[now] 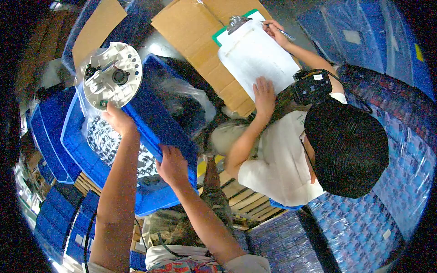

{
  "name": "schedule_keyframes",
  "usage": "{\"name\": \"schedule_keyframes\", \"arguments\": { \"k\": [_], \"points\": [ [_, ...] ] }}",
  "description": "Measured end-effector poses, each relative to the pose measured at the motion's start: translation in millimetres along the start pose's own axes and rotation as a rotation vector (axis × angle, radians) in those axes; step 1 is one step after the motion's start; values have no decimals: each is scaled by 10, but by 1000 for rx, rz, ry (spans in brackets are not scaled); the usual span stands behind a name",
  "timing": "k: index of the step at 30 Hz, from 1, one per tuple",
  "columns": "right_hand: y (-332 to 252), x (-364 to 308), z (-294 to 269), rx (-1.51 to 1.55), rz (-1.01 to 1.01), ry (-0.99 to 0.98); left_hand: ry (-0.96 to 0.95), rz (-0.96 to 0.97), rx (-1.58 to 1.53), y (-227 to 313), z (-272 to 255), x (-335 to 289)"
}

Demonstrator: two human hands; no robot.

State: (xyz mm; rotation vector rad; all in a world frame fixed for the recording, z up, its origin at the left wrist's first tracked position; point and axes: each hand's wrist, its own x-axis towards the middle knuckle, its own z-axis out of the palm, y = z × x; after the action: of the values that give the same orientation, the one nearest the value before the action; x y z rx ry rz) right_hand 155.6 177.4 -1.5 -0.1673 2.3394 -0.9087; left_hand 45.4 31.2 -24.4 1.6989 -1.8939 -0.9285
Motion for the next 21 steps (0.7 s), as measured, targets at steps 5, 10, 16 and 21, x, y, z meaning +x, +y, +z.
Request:
{"name": "schedule_keyframes", "arguments": {
  "k": [5, 10, 16, 21],
  "points": [
    [96, -13, -27, 34, 11, 27, -41, 97, 50, -163, 53, -33],
    [22, 8, -57, 32, 16, -2, -25, 49, -102, 75, 25, -81],
    [48, 4, 14, 4, 23, -14, 15, 61, -73, 8, 30, -55],
    [28, 13, -42, -3, 38, -23, 7, 50, -79, -33, 63, -48]
  ]
}}
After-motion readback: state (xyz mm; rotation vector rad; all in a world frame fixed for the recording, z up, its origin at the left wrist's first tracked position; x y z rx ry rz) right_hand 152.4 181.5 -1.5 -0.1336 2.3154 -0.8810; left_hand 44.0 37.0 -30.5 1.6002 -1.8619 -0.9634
